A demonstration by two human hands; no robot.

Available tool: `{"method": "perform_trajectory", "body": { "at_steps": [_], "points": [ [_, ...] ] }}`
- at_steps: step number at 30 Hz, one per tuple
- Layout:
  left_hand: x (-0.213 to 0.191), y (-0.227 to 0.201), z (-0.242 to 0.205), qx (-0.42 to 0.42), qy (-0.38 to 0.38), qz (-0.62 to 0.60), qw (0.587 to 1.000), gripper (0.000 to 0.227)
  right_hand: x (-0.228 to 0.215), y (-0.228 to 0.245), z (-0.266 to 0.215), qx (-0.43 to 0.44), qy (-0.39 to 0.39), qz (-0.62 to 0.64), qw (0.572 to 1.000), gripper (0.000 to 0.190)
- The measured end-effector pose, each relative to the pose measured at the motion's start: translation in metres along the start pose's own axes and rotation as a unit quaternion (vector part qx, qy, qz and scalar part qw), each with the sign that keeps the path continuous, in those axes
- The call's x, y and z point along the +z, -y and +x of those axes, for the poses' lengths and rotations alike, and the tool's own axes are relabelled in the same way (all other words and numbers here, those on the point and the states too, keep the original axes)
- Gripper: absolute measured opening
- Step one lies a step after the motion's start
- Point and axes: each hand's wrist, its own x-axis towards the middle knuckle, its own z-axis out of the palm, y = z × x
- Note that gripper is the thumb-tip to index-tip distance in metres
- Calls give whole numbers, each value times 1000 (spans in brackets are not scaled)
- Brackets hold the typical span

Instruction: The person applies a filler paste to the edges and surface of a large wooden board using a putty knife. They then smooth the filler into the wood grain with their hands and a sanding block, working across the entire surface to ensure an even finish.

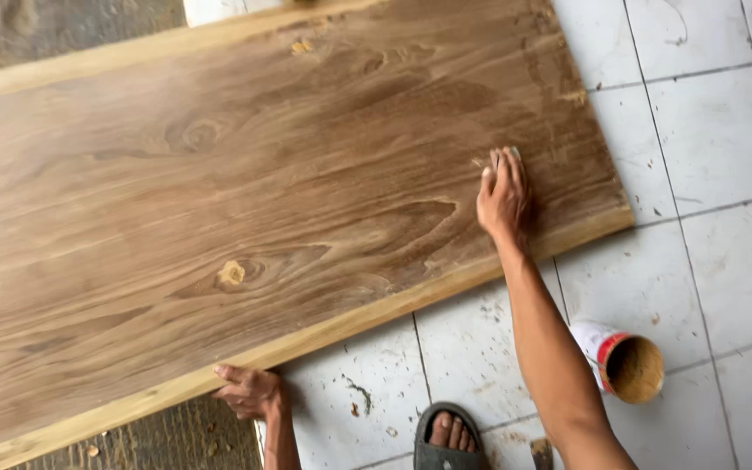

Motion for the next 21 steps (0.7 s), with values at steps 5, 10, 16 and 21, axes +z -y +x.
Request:
{"method": "perform_trajectory", "body": {
  "at_steps": [5, 10, 16, 21],
  "points": [
    [-15, -19, -11, -45, 22, 18, 999, 99, -14, 94, -40, -128, 96, 19, 987, 63],
    [-13, -9, -6, -9, -3, 22, 1000, 110, -20, 49, -21, -22, 164, 0, 986, 56],
    [-10, -15, -7, -29, 27, 21, 999, 112, -42, 111, -34, -121, 195, 14, 973, 72],
    [4, -9, 0, 5, -23, -5, 1000, 98, -2, 62, -6, 82, 111, 6, 990, 60]
  ]
}}
